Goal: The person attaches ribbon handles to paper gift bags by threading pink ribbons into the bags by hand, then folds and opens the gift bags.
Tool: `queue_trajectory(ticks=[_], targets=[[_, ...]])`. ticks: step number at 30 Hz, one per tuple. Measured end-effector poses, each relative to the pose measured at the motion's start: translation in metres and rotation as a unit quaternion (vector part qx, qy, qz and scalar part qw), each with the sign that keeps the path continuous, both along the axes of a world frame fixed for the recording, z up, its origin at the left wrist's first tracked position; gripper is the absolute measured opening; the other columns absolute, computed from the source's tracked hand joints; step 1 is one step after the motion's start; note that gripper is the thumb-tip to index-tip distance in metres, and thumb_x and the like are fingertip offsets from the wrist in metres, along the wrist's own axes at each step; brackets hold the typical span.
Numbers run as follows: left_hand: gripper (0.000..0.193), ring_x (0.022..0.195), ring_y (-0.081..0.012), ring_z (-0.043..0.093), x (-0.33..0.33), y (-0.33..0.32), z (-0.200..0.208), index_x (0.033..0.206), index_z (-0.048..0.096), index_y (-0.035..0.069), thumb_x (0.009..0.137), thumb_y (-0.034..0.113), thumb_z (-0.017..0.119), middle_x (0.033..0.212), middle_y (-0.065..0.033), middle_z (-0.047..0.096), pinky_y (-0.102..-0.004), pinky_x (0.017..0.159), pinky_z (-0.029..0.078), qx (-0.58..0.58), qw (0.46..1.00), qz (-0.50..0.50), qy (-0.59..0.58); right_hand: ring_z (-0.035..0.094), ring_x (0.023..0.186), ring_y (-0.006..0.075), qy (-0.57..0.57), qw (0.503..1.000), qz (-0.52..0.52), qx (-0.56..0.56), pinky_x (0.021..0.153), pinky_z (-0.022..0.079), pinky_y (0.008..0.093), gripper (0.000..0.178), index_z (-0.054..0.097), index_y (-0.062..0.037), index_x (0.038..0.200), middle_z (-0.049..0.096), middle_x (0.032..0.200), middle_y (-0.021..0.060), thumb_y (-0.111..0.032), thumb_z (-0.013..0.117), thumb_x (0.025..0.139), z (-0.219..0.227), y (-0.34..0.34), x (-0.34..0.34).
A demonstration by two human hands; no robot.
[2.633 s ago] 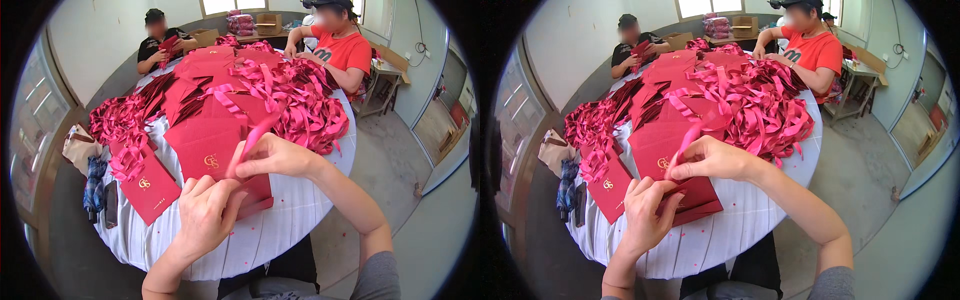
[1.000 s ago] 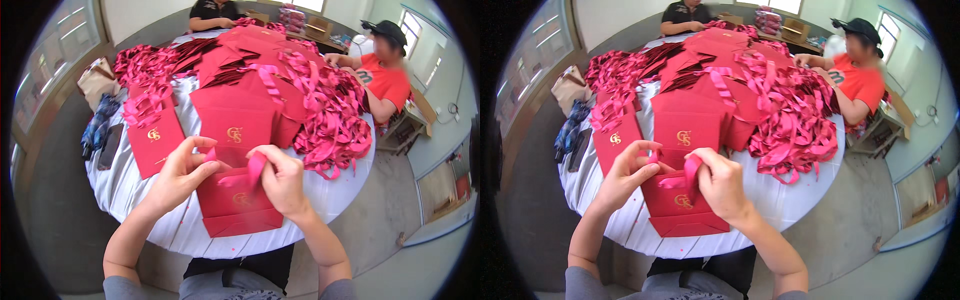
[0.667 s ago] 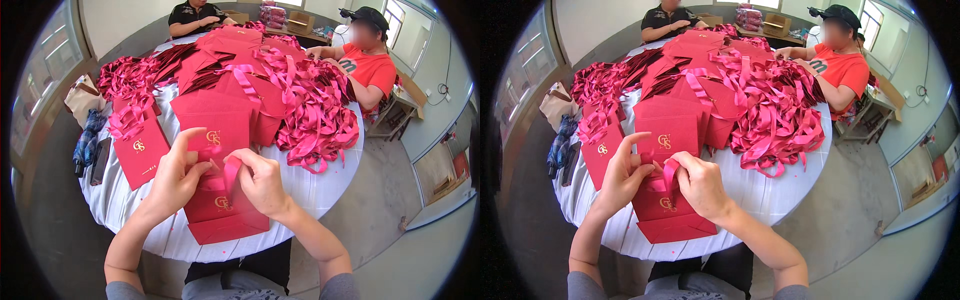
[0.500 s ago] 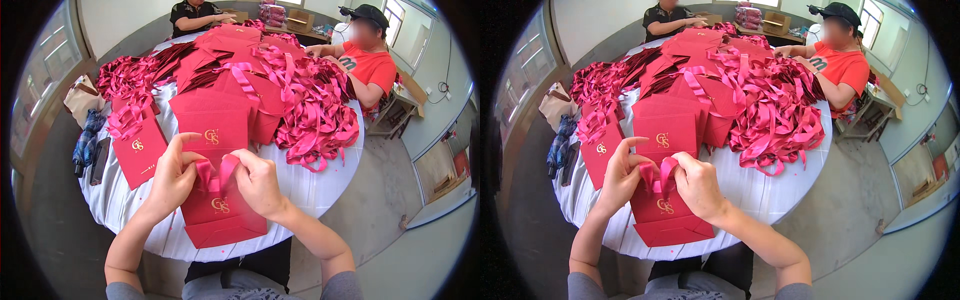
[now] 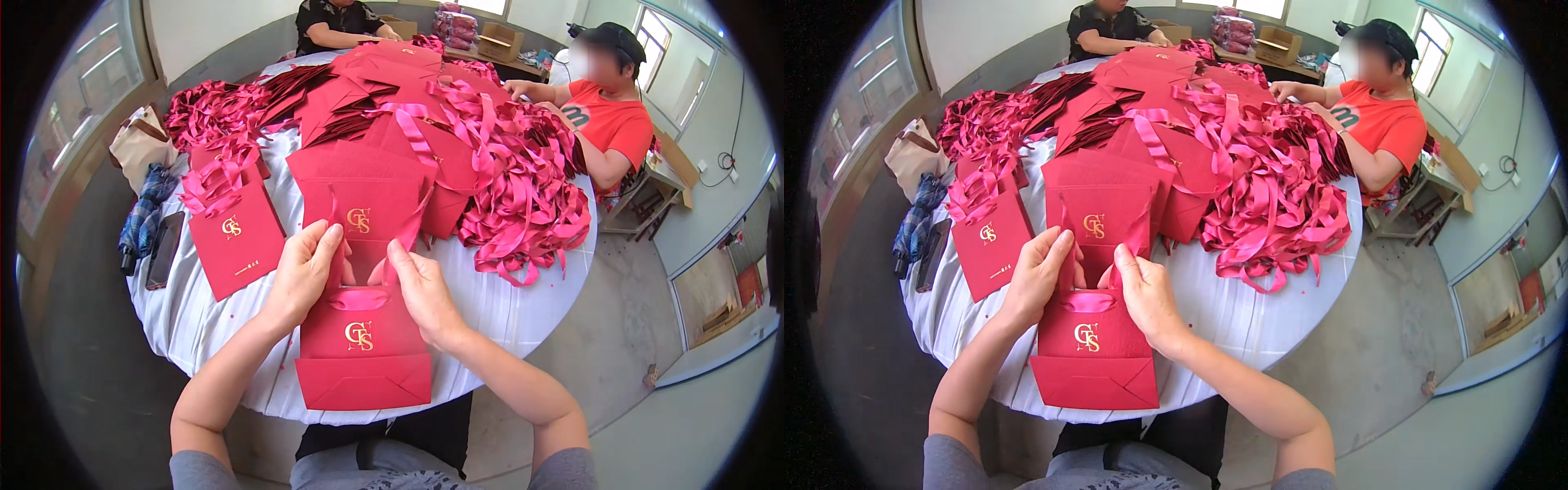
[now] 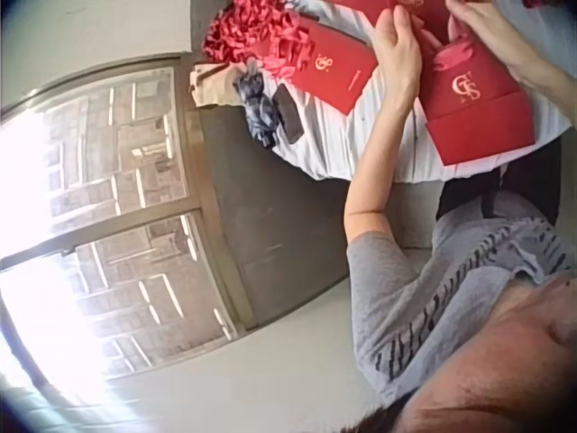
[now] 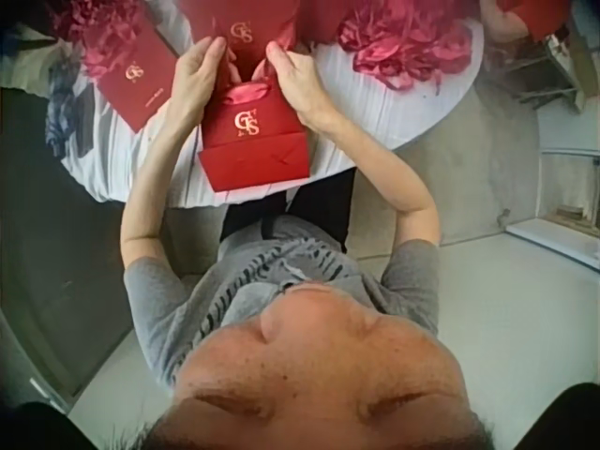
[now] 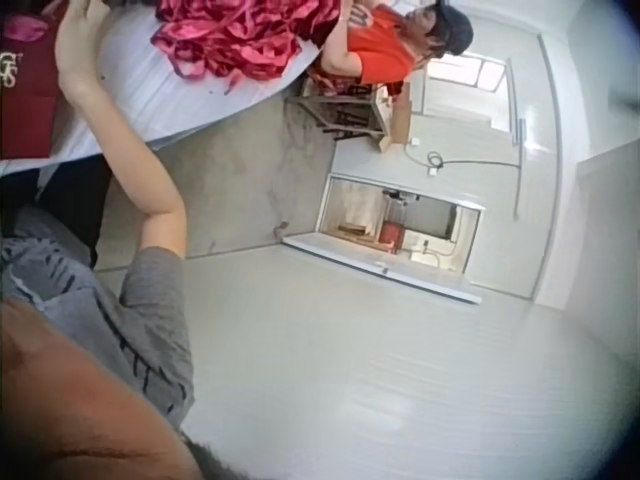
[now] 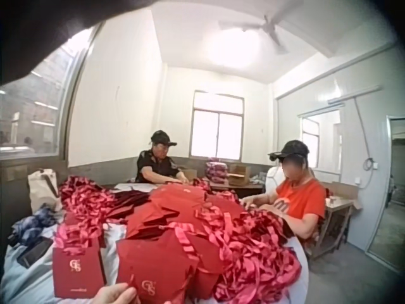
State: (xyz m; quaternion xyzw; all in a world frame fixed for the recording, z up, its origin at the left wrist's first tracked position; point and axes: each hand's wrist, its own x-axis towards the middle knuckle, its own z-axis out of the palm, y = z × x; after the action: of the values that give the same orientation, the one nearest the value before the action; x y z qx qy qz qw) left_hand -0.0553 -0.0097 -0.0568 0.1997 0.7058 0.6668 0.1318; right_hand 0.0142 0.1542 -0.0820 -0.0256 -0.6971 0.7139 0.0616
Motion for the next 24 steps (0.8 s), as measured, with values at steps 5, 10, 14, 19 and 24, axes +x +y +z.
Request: queue_trajectory(ticks=[5, 10, 14, 19, 24], targets=[[0.033, 0.053, -0.0095, 0.055, -0.001, -0.002, -0.003, 0.086, 0.055, 0.003, 0.104, 0.029, 0.043, 0.062, -0.0044, 0.059, -0.0222, 0.052, 0.042, -0.004, 1.0, 0.003, -0.014, 0.057, 0.072, 0.0091, -0.012, 1.0, 0.004, -0.027, 0.07, 0.046, 0.024, 0.055, 0.065, 0.0021, 0.08, 0.063, 0.075, 0.0047, -0.041, 0.039, 0.103, 0.001, -0.004, 0.0], [0.034, 0.053, -0.0084, 0.054, -0.002, -0.001, 0.004, 0.087, 0.057, 0.003, 0.104, 0.029, 0.042, 0.063, -0.0034, 0.059, -0.0216, 0.052, 0.042, -0.005, 1.0, -0.012, -0.011, 0.055, 0.067, 0.007, -0.008, 1.0, -0.009, 0.027, 0.063, 0.045, 0.0227, 0.048, 0.065, 0.0023, 0.08, 0.062, 0.071, 0.0028, -0.036, 0.046, 0.102, -0.001, -0.004, 0.0], [0.031, 0.054, -0.0083, 0.053, -0.008, 0.002, 0.01, 0.082, 0.058, -0.001, 0.101, 0.022, 0.048, 0.061, -0.002, 0.057, -0.0249, 0.05, 0.042, -0.059, 0.997, -0.038, 0.03, 0.049, 0.059, 0.0046, 0.045, 0.996, -0.044, 0.065, 0.053, 0.04, 0.0236, 0.035, 0.064, 0.0029, 0.077, 0.058, 0.063, 0.0003, -0.025, 0.059, 0.096, -0.002, -0.014, 0.002], [0.031, 0.056, -0.0111, 0.053, -0.017, 0.001, 0.008, 0.079, 0.06, -0.005, 0.097, 0.019, 0.052, 0.061, -0.0066, 0.056, -0.0315, 0.053, 0.045, -0.135, 0.984, -0.079, 0.083, 0.037, 0.054, 0.0033, 0.071, 0.993, -0.037, 0.089, 0.045, 0.031, 0.0269, 0.034, 0.056, 0.0011, 0.068, 0.046, 0.055, -0.0027, -0.019, 0.065, 0.093, -0.012, -0.016, 0.002], [0.033, 0.05, -0.0086, 0.051, -0.014, 0.006, -0.001, 0.076, 0.057, 0.002, 0.1, 0.022, 0.048, 0.058, -0.0032, 0.055, -0.0239, 0.047, 0.04, -0.061, 0.992, -0.061, -0.088, 0.032, 0.054, 0.0026, 0.067, 0.992, -0.048, 0.096, 0.042, 0.027, 0.0279, 0.04, 0.045, -0.0011, 0.062, 0.04, 0.054, -0.0033, -0.016, 0.066, 0.092, -0.013, -0.015, 0.002]])
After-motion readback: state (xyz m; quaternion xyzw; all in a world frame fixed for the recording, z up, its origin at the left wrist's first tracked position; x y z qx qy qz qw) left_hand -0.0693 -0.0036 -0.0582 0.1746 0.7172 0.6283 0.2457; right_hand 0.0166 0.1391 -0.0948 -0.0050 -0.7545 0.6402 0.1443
